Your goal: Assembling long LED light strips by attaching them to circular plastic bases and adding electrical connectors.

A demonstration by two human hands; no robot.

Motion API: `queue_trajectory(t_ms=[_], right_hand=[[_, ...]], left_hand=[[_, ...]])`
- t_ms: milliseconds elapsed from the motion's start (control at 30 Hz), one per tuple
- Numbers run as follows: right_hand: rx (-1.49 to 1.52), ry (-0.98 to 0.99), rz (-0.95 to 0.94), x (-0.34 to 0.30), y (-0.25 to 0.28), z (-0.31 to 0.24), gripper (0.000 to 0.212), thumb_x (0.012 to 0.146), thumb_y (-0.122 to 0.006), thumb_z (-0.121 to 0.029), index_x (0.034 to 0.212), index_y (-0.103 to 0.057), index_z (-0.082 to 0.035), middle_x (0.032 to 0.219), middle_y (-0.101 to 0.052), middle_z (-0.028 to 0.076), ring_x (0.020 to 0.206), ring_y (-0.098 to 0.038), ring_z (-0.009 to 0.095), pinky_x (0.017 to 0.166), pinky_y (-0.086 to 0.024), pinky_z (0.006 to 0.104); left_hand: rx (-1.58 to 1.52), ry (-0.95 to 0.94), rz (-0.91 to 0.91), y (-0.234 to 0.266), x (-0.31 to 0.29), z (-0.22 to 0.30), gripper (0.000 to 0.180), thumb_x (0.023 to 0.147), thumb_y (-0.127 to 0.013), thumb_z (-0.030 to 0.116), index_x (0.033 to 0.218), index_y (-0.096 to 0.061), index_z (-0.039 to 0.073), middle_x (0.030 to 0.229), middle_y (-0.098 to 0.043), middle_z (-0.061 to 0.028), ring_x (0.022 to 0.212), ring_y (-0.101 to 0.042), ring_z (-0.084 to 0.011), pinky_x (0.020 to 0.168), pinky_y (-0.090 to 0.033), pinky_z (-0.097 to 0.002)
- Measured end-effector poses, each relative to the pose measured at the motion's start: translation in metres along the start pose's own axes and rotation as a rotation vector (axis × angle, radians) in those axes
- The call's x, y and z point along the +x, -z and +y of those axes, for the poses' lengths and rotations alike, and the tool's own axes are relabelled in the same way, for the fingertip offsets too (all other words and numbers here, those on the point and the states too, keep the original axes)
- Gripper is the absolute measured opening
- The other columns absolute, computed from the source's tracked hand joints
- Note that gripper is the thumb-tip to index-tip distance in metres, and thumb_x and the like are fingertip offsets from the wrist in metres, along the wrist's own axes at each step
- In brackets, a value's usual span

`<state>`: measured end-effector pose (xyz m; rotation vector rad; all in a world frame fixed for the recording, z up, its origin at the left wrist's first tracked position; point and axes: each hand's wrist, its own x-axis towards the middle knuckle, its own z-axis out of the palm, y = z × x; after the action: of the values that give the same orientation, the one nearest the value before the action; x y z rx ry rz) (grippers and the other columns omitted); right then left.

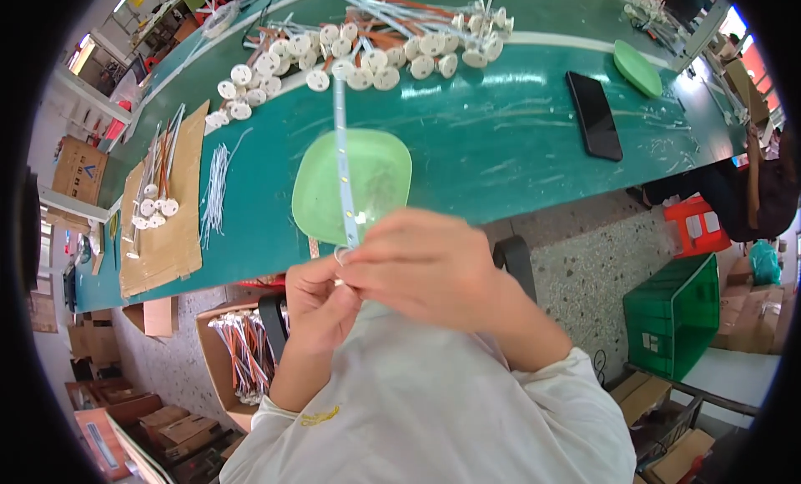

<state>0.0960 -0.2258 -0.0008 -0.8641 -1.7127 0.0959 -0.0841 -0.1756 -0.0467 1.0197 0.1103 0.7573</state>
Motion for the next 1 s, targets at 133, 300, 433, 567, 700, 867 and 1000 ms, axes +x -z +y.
queue_trajectory(t_ms=[133, 300, 433, 567, 700, 867, 1000], right_hand=[[0.052, 0.005, -0.004, -0.005, -0.004, 0.012, 0.025, 0.063, -0.080, 0.001, 0.087, -0.073, 0.000, 0.086, -0.071, 0.011, 0.072, -0.067, 0.028, 0.059, -0.055, 0.0300], [-0.033, 0.000, 0.126, -0.013, -0.017, 0.010, 0.028, 0.056, -0.073, 0.008, 0.083, -0.072, 0.000, 0.086, -0.072, 0.012, 0.070, -0.069, 0.027, 0.057, -0.056, 0.0304], [-0.067, 0.022, 0.160, -0.015, -0.021, 0.009, 0.029, 0.054, -0.069, 0.008, 0.081, -0.070, 0.000, 0.086, -0.072, 0.012, 0.070, -0.069, 0.026, 0.057, -0.057, 0.0310], [0.027, 0.008, 0.120, -0.012, -0.018, 0.014, 0.027, 0.057, -0.072, 0.009, 0.083, -0.071, 0.002, 0.086, -0.071, 0.014, 0.071, -0.069, 0.028, 0.058, -0.057, 0.0317], [0.222, -0.021, 0.029, -0.006, -0.013, 0.019, 0.020, 0.063, -0.076, 0.009, 0.082, -0.071, 0.005, 0.086, -0.071, 0.016, 0.073, -0.070, 0.030, 0.058, -0.057, 0.0328], [0.335, -0.042, -0.036, -0.002, -0.016, 0.014, 0.011, 0.067, -0.074, 0.007, 0.079, -0.072, 0.006, 0.083, -0.071, 0.017, 0.073, -0.070, 0.031, 0.060, -0.059, 0.0335], [0.266, -0.052, -0.079, -0.002, -0.024, 0.013, 0.008, 0.070, -0.071, 0.005, 0.078, -0.072, 0.005, 0.084, -0.071, 0.017, 0.073, -0.070, 0.030, 0.062, -0.060, 0.0324]], left_hand=[[-0.077, 0.047, 0.102, -0.007, -0.004, 0.007, 0.033, 0.099, -0.050, 0.006, 0.128, -0.055, -0.009, 0.121, -0.063, -0.0192, 0.108, -0.064, -0.0274, 0.091, -0.055, -0.0460], [-0.001, 0.006, 0.098, -0.004, -0.004, 0.004, 0.033, 0.098, -0.051, 0.004, 0.128, -0.054, -0.009, 0.121, -0.063, -0.0201, 0.107, -0.065, -0.0275, 0.092, -0.055, -0.0446], [0.083, 0.013, 0.132, -0.003, -0.004, 0.008, 0.037, 0.098, -0.056, 0.011, 0.126, -0.053, -0.012, 0.119, -0.062, -0.0254, 0.105, -0.066, -0.0313, 0.090, -0.056, -0.0437], [0.026, 0.003, 0.129, 0.003, -0.004, 0.007, 0.036, 0.098, -0.056, 0.011, 0.126, -0.054, -0.012, 0.118, -0.063, -0.0259, 0.103, -0.067, -0.0315, 0.088, -0.057, -0.0440], [-0.088, -0.004, 0.117, 0.010, -0.008, 0.006, 0.034, 0.091, -0.064, 0.005, 0.121, -0.059, -0.009, 0.110, -0.066, -0.0219, 0.098, -0.068, -0.0265, 0.084, -0.057, -0.0394], [-0.227, 0.056, 0.032, 0.034, -0.016, -0.002, 0.040, 0.072, -0.080, -0.005, 0.110, -0.068, -0.006, 0.101, -0.071, -0.0149, 0.096, -0.067, -0.0209, 0.080, -0.053, -0.0321], [-0.074, -0.031, 0.072, 0.038, -0.022, -0.003, 0.044, 0.069, -0.084, -0.002, 0.110, -0.068, -0.008, 0.106, -0.070, -0.0216, 0.093, -0.070, -0.0227, 0.081, -0.053, -0.0323]])
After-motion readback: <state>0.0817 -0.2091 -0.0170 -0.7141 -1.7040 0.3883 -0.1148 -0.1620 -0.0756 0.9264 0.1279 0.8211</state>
